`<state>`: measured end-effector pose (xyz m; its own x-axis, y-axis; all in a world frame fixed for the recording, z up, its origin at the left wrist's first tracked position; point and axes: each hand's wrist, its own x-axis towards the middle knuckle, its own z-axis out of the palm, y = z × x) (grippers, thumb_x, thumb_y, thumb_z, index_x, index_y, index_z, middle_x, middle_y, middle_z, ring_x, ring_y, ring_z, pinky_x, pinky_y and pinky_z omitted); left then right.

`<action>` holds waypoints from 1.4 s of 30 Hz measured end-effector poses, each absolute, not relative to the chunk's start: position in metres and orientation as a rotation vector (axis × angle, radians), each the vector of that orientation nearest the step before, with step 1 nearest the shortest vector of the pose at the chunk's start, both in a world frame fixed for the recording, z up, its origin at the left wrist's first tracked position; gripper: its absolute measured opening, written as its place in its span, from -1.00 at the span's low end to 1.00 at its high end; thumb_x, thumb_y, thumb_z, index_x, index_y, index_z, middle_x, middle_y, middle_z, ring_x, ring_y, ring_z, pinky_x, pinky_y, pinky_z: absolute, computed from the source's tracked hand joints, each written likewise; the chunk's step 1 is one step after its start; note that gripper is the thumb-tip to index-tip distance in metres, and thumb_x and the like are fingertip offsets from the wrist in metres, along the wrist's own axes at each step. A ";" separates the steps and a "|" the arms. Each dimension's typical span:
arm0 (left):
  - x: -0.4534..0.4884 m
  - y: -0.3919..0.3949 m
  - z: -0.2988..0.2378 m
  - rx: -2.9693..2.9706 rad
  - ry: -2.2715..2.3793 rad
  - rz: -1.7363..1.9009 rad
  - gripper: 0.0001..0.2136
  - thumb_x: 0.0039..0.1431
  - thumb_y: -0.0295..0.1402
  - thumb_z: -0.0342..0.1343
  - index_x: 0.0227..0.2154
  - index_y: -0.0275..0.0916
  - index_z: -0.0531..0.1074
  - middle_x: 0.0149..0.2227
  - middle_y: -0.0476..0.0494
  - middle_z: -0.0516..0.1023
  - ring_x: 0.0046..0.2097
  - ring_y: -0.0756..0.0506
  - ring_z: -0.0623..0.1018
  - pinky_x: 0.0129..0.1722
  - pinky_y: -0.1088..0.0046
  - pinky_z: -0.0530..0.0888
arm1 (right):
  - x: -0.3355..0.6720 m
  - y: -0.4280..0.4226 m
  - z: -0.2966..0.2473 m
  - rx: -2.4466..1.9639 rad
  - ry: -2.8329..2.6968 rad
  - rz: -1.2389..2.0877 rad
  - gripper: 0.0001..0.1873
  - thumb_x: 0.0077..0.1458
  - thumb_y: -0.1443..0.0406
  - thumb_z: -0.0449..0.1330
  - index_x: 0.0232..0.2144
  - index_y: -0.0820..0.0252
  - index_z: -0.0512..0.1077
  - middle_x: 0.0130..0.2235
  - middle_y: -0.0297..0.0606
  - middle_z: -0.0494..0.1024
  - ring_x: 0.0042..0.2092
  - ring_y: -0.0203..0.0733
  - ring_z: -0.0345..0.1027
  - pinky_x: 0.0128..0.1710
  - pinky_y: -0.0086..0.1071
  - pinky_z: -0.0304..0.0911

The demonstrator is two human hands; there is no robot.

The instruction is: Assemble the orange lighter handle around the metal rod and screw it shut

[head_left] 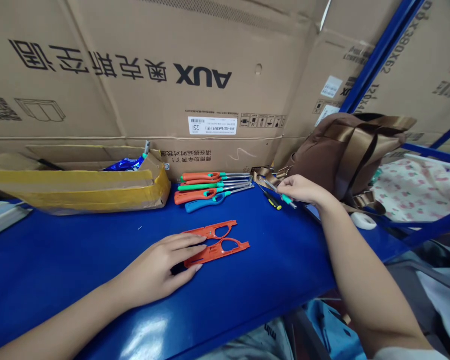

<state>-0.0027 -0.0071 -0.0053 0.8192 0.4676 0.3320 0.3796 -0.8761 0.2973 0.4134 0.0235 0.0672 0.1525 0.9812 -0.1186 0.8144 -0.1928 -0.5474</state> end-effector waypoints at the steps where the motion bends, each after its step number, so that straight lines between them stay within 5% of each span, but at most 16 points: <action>1: -0.002 -0.007 -0.005 2.780 0.655 0.594 -0.64 0.34 -0.32 0.14 0.17 -0.03 0.51 0.19 -0.15 0.56 0.21 -0.25 0.56 0.22 0.09 0.53 | 0.412 0.023 0.068 -2.020 -1.740 0.701 -0.75 0.00 0.12 0.22 -0.51 0.19 0.44 -0.58 -0.35 0.40 -0.57 -0.34 0.14 -0.58 -0.42 0.00; 8: -0.002 -0.007 -0.006 2.726 0.614 0.676 -0.64 0.30 -0.35 0.18 0.14 -0.06 0.54 0.16 -0.17 0.59 0.18 -0.23 0.58 0.20 0.15 0.54 | 0.395 0.009 0.077 -1.550 -1.923 1.065 -0.70 -0.01 0.12 0.33 -0.33 0.20 0.45 -0.43 -0.31 0.54 -0.40 -0.28 0.39 -0.37 -0.41 0.30; 20: -0.006 -0.002 0.002 2.709 0.594 0.725 -0.72 0.28 -0.32 0.24 0.03 -0.11 0.61 0.04 -0.19 0.67 0.06 -0.21 0.65 0.11 0.22 0.57 | 0.355 0.004 0.057 -1.265 -2.284 1.383 -0.64 0.13 0.05 0.34 -0.27 0.22 0.45 -0.38 -0.37 0.46 -0.40 -0.35 0.30 -0.38 -0.43 0.25; 35: 0.000 -0.009 0.004 2.354 0.951 0.975 -0.83 0.26 -0.25 0.28 -0.18 -0.20 0.65 -0.21 -0.09 0.73 -0.26 -0.10 0.69 -0.27 0.47 0.58 | 0.339 0.006 0.045 -1.217 -2.197 1.585 -0.55 0.23 -0.04 0.22 -0.25 0.28 0.46 -0.37 -0.32 0.49 -0.37 -0.32 0.37 -0.34 -0.40 0.31; 42: 0.004 -0.018 0.004 2.309 0.952 0.908 -0.83 0.32 -0.31 0.21 -0.12 -0.15 0.65 -0.13 -0.04 0.73 -0.16 -0.09 0.71 -0.14 0.50 0.59 | 0.343 0.004 0.054 -1.269 -2.259 1.473 -0.67 0.23 0.07 0.25 -0.17 0.22 0.43 -0.40 -0.38 0.47 -0.41 -0.35 0.29 -0.40 -0.46 0.22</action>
